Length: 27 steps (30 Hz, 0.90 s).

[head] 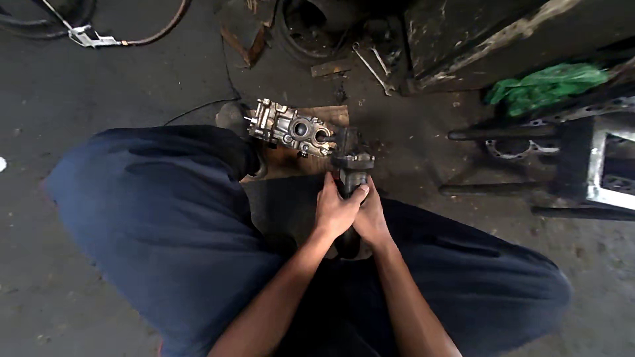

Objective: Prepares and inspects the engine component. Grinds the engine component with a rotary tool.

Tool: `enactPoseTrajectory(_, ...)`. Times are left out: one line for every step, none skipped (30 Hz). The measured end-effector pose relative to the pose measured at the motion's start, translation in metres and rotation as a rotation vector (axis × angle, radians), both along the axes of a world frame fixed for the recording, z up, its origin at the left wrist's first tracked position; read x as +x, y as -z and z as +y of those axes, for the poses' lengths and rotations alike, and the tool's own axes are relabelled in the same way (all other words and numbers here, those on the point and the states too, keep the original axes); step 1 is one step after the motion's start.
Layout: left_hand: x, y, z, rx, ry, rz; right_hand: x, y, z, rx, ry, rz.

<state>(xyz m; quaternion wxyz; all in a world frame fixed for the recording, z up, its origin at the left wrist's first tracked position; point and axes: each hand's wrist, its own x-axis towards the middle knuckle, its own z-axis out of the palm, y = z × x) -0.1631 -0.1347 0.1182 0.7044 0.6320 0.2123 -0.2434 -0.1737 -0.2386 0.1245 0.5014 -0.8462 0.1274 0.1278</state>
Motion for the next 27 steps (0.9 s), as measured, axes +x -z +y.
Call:
enactPoseTrajectory(0.000,-0.002,0.000,-0.017,-0.015,0.011,0.001,-0.003,0.001,-0.013,0.000,0.009)
enactPoseTrajectory(0.001,-0.004,0.000,-0.032,-0.024,0.018,0.002,-0.006,0.002,-0.022,0.002,0.019)
enactPoseTrajectory(0.002,-0.005,0.001,-0.046,-0.033,0.020,0.003,-0.008,0.003,-0.026,-0.001,0.031)
enactPoseTrajectory(0.003,-0.005,0.001,-0.053,-0.039,0.019,0.004,-0.008,0.003,-0.028,-0.002,0.040)
enactPoseTrajectory(0.004,-0.004,0.002,-0.056,-0.043,0.018,0.005,-0.007,0.004,-0.022,0.000,0.049)
enactPoseTrajectory(0.005,-0.002,0.003,-0.058,-0.041,0.024,0.007,-0.005,0.006,-0.014,0.004,0.064)
enactPoseTrajectory(0.006,0.001,0.004,-0.056,-0.042,0.032,0.008,-0.001,0.007,-0.008,0.011,0.077)
enactPoseTrajectory(0.008,0.004,0.005,-0.059,-0.045,0.045,0.009,0.003,0.009,-0.010,0.017,0.091)
enactPoseTrajectory(0.009,0.007,0.006,-0.067,-0.056,0.058,0.011,0.007,0.010,-0.024,0.018,0.107)
enactPoseTrajectory(0.011,0.011,0.006,-0.076,-0.077,0.067,0.013,0.010,0.012,-0.038,0.017,0.122)
enactPoseTrajectory(0.012,0.014,0.006,-0.086,-0.092,0.077,0.015,0.012,0.013,-0.050,0.014,0.136)
enactPoseTrajectory(0.013,0.017,0.007,-0.095,-0.107,0.082,0.016,0.014,0.015,-0.057,0.012,0.152)
enactPoseTrajectory(0.014,0.018,0.007,-0.101,-0.118,0.081,0.018,0.015,0.015,-0.060,0.014,0.165)
enactPoseTrajectory(0.014,0.019,0.006,-0.103,-0.123,0.079,0.018,0.015,0.015,-0.061,0.017,0.171)
enactPoseTrajectory(0.014,0.018,0.006,-0.102,-0.120,0.080,0.018,0.015,0.015,-0.057,0.021,0.173)
enactPoseTrajectory(0.013,0.017,0.004,-0.096,-0.117,0.075,0.017,0.014,0.013,-0.049,0.025,0.169)
enactPoseTrajectory(0.011,0.015,0.003,-0.086,-0.114,0.064,0.016,0.012,0.011,-0.033,0.024,0.158)
enactPoseTrajectory(0.009,0.012,0.002,-0.076,-0.104,0.051,0.014,0.008,0.010,-0.012,0.018,0.142)
enactPoseTrajectory(0.007,0.007,0.001,-0.062,-0.091,0.039,0.011,0.004,0.009,0.011,0.012,0.120)
enactPoseTrajectory(0.005,0.004,0.002,-0.041,-0.072,0.026,0.008,0.001,0.008,0.032,0.004,0.090)
enactPoseTrajectory(0.003,0.000,0.002,-0.021,-0.048,0.016,0.006,0.001,0.007,0.044,0.000,0.063)
enactPoseTrajectory(0.003,-0.002,0.003,-0.005,-0.026,0.010,0.004,0.001,0.006,0.062,0.004,0.052)
enactPoseTrajectory(0.003,-0.001,0.004,0.008,-0.006,0.008,0.004,0.003,0.005,0.087,0.013,0.053)
enactPoseTrajectory(0.004,0.001,0.004,0.025,0.009,0.010,0.004,0.007,0.005,0.113,0.029,0.059)
enactPoseTrajectory(0.006,0.004,0.004,0.044,0.019,0.016,0.005,0.013,0.006,0.138,0.047,0.068)
enactPoseTrajectory(0.008,0.007,0.004,0.064,0.027,0.022,0.006,0.019,0.007,0.166,0.068,0.075)
enactPoseTrajectory(0.010,0.011,0.004,0.081,0.029,0.025,0.008,0.025,0.008,0.194,0.088,0.083)
